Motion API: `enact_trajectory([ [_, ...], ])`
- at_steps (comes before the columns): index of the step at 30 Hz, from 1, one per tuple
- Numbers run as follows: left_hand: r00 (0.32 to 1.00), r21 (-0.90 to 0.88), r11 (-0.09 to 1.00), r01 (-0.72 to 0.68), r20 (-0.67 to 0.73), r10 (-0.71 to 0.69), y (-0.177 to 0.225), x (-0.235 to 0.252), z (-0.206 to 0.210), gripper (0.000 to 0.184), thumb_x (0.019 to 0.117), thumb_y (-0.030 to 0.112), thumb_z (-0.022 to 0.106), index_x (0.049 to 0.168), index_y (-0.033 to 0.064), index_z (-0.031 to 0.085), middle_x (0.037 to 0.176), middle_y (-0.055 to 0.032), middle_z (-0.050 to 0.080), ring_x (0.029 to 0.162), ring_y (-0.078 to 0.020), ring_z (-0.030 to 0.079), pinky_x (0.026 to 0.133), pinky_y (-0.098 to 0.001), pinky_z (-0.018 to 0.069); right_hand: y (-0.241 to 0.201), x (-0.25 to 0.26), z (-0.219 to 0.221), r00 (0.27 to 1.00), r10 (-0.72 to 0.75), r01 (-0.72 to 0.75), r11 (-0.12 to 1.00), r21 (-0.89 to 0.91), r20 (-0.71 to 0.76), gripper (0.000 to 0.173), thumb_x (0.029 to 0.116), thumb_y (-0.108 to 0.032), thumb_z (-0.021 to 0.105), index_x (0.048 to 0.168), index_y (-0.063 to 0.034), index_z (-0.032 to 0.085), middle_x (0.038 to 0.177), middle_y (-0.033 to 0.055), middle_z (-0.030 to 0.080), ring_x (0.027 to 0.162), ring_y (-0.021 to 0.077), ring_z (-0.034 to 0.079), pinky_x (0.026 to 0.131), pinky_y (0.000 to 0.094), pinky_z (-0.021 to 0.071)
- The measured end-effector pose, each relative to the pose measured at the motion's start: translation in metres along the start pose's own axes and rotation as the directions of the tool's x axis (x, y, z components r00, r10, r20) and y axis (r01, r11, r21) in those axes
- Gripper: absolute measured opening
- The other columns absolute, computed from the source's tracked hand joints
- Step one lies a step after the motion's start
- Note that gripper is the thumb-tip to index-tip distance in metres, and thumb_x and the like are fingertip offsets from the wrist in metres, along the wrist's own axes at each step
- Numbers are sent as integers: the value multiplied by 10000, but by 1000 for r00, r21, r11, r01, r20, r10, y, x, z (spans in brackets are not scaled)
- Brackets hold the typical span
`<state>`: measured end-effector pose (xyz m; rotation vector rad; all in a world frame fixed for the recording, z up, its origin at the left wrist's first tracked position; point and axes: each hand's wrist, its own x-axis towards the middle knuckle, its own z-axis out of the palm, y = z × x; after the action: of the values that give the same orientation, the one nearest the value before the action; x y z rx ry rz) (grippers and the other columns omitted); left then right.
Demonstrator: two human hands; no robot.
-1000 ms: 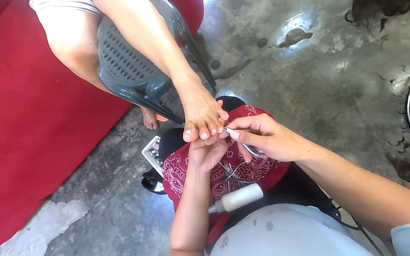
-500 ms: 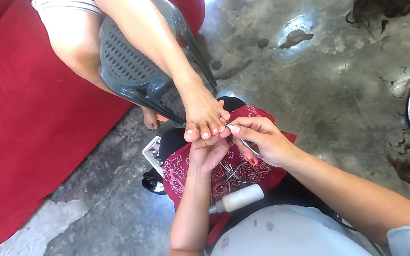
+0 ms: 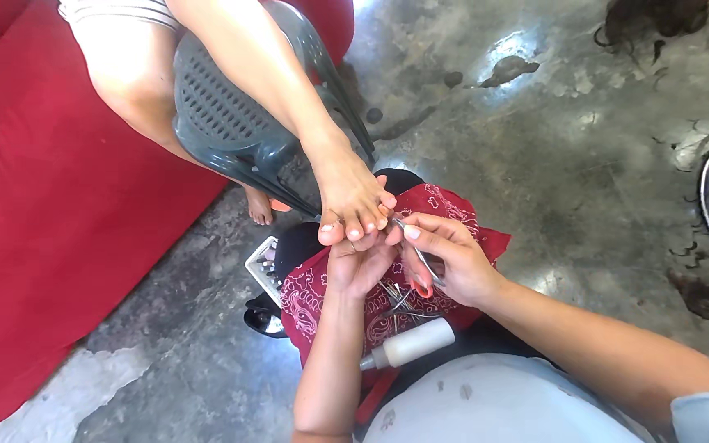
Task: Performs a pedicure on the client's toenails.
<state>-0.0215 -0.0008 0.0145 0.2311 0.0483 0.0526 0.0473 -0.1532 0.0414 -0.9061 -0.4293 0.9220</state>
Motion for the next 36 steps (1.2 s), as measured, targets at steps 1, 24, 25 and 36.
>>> enact_trajectory([
  [1, 1000, 3, 1000, 1, 10, -1, 0, 0, 0, 405, 856, 86, 743, 1241, 41, 626, 1024, -70, 690, 927, -177, 683, 873, -349, 571, -3, 1, 1, 999, 43, -43, 998, 43, -1, 316, 1098, -219, 396, 1084, -65, 671, 578, -12, 548, 452, 25, 505, 454, 158, 456],
  [24, 999, 6, 1000, -12, 49, 12, 2, 0, -3, 317, 869, 121, 741, 1174, 69, 668, 1068, -67, 688, 1040, -203, 663, 954, -385, 542, -50, 17, 18, 1000, -15, 14, 998, 62, 11, 327, 1105, -279, 398, 1016, -75, 637, 566, -3, 499, 419, 56, 472, 404, 202, 451],
  [25, 998, -2, 1000, -17, 54, 17, 2, 1, -2, 378, 877, 132, 728, 1237, 58, 639, 1065, -67, 685, 1008, -191, 667, 920, -363, 554, -44, 10, 15, 992, 127, -128, 987, 99, 20, 348, 1098, -291, 385, 1010, -88, 654, 566, -12, 511, 418, 43, 466, 406, 189, 440],
  [36, 999, -32, 999, -20, 49, 21, 3, 0, -4, 534, 908, 187, 699, 1389, 33, 523, 1130, -89, 669, 1041, -201, 671, 982, -381, 541, -45, 5, -5, 897, 412, -440, 870, 223, 161, 359, 1084, -216, 373, 1171, -47, 677, 598, -35, 518, 439, -9, 441, 419, 130, 395],
])
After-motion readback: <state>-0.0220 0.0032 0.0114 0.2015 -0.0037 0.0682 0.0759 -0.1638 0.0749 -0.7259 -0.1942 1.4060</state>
